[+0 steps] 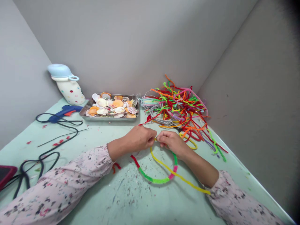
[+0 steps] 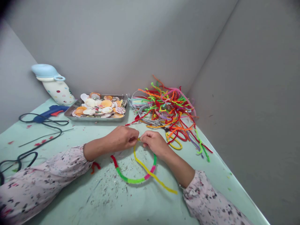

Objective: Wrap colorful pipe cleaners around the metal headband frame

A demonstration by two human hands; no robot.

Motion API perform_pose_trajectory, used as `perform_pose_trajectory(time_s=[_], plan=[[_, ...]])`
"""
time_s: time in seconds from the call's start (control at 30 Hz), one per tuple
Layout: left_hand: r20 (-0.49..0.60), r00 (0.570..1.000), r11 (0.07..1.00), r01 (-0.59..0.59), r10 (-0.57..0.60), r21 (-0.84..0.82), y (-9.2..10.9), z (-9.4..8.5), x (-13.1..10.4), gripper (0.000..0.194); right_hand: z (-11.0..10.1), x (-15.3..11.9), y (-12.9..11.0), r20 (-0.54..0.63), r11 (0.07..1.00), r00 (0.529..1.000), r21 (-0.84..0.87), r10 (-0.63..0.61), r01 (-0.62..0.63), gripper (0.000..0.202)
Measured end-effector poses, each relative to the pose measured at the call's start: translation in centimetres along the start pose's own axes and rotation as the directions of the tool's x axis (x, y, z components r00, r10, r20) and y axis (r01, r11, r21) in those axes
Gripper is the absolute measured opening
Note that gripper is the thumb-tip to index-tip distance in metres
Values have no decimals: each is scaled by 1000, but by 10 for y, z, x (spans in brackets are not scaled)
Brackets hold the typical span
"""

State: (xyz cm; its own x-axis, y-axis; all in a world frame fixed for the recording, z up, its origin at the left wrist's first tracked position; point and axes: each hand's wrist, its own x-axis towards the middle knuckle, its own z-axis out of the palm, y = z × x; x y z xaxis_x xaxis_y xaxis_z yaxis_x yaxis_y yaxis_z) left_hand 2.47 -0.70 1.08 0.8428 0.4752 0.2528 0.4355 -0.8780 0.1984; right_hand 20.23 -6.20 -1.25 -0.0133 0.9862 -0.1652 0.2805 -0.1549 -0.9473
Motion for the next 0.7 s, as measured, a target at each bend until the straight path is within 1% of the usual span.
perform_pose_trajectory(time_s=[0.23,0.33,0.43,0.5,0.57,0.7], plan=[[9,1000,1000,3,-3,26,4,-1,0,10,0,0,-1,10,1000,1000,-4,-13,13,11],[11,999,999,49,-48,-21,3,0,1,9,0,1,0,4,1000,1000,9,-3,3,11],[67,990,973,138,-127,-188,-2,-1,1,11,0,1,1,-3,999,1000,46,14,-14,12],[125,984,926,164,-129,-340,-7,-2,2,13,0,0,2,-2,996,1000,92,0,0,14],[159,980,867,179,-118,-464,-12,-5,3,15,0,-1,2,2,985,1000,171,-18,17,21],[175,976,773,210,-130,-599,-17,-7,3,16,-2,-2,2,0,943,1000,332,3,-2,32]])
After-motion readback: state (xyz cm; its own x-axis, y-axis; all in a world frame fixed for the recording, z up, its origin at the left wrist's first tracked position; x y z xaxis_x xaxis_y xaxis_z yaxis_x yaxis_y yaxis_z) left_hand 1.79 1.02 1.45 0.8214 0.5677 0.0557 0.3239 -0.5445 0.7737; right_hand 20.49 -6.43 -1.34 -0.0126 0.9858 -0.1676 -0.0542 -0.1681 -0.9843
